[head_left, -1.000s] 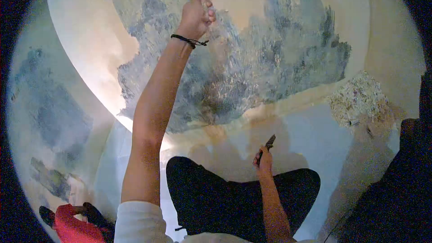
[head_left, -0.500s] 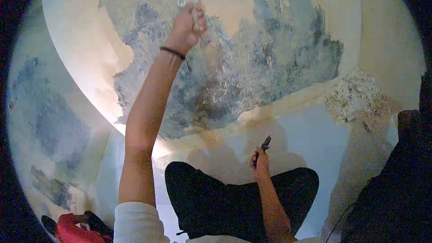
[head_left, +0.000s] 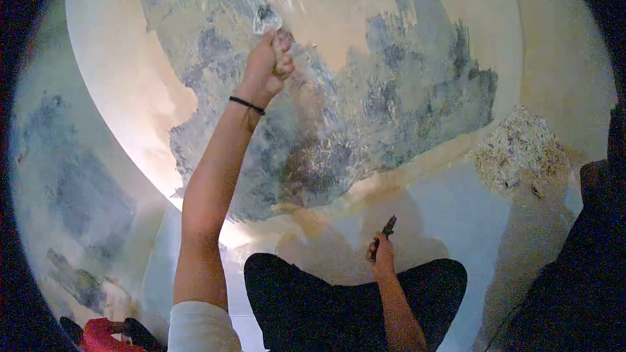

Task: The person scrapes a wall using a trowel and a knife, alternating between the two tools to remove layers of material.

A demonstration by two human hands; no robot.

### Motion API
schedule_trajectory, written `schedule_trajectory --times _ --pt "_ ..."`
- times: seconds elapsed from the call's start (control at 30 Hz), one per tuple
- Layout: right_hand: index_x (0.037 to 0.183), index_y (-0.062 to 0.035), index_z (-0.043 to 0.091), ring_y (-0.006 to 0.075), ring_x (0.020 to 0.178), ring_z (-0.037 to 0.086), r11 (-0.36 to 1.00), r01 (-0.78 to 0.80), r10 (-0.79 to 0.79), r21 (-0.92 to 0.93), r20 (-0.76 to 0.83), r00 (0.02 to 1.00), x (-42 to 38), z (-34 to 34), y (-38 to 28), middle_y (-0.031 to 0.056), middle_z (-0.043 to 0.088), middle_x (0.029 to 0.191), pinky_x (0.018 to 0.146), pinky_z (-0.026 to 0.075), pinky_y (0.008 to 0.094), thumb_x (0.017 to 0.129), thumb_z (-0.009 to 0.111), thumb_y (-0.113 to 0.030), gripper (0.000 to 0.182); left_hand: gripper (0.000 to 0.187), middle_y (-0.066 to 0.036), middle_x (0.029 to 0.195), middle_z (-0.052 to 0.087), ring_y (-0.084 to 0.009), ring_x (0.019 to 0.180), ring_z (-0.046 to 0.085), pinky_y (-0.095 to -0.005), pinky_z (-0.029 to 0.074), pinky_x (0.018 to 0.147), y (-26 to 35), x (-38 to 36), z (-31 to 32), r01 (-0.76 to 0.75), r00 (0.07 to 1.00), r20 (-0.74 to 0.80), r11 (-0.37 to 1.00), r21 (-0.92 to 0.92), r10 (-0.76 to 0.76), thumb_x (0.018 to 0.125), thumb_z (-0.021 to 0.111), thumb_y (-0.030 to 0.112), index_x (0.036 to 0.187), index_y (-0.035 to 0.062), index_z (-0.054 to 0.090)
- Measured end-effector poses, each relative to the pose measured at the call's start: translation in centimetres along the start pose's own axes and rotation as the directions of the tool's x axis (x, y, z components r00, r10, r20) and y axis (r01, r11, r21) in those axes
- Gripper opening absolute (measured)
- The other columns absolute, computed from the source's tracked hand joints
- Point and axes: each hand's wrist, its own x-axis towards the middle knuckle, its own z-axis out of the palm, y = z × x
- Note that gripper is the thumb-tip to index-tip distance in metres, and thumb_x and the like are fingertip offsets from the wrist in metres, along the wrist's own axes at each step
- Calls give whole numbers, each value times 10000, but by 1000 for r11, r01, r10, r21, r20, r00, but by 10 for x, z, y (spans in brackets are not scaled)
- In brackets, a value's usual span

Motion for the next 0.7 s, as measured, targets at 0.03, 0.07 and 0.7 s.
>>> schedule_trajectory --times 0.03,0.07,0.7 --pt "768 -136 465 117 397 410 1000 -14 14 4 -26 1000 -4 1 -5 -21 410 524 353 340 262 893 553 -332 249 243 -10 719 472 -134 565 421 -257 377 486 4 -2 -6 18 1000 1 999 37 -18 996 374 327 914 111 450" --pt "767 -136 465 119 395 410 999 -34 34 4 -53 998 -7 3 -8 -22 407 522 353 338 263 895 549 -333 250 248 -13 720 471 -136 567 420 -260 380 493 7 -1 -11 38 999 -5 997 73 -37 998 367 327 912 109 447" --pt "772 -122 477 130 369 397 988 -22 20 151 17 1000 -8 -2 -1 -5 416 511 340 300 268 878 575 -324 248 251 -8 681 471 -135 505 398 -245 353 450 53 53 -2 -68 993 100 998 15 66 1006 322 298 916 96 442"
